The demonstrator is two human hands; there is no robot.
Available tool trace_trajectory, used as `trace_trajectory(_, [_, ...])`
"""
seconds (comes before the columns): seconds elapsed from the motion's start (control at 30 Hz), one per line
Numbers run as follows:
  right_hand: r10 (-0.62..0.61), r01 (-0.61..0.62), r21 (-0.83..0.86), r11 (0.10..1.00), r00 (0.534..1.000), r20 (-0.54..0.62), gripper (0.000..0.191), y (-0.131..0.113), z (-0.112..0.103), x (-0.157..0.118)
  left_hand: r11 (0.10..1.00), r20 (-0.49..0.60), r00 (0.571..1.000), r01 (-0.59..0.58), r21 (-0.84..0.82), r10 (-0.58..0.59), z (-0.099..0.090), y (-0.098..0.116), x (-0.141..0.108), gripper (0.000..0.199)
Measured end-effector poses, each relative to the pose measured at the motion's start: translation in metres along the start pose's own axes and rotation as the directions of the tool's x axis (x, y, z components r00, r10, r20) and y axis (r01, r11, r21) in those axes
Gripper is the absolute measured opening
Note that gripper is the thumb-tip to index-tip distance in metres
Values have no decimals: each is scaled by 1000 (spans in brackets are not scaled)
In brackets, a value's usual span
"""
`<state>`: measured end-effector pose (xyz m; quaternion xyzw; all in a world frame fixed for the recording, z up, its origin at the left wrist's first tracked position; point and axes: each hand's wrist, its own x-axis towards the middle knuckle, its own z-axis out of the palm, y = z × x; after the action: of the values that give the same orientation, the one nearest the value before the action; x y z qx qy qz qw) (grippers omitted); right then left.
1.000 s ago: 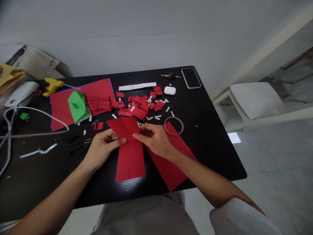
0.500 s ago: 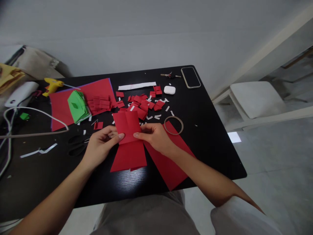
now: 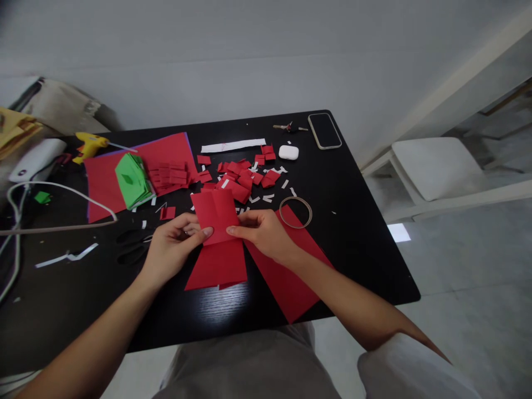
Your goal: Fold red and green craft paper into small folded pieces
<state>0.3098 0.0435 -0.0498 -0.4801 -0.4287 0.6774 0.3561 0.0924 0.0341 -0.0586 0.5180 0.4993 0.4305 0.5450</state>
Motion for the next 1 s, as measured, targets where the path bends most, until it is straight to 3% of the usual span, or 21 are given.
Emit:
trace_trajectory(0.27, [-29, 29, -12, 999, 999, 14, 21, -1, -1, 2, 999, -20, 999, 48, 0, -48, -1, 0, -1, 25])
trace_trajectory(0.57, [-155, 155, -32, 987, 988, 14, 22, 5, -1, 2, 999, -32, 999, 39, 28, -38, -1, 1, -1, 32])
trace_trajectory(0.87, [-211, 206, -91, 974, 976, -49, 24, 8, 1, 0, 993, -76, 992, -100, 71, 105, 0, 3, -4, 26])
trace_trajectory(1.0, [-268, 265, -52, 963, 962, -50, 18, 8, 3, -3, 975, -75, 983, -156, 159, 169, -3, 2, -8, 12])
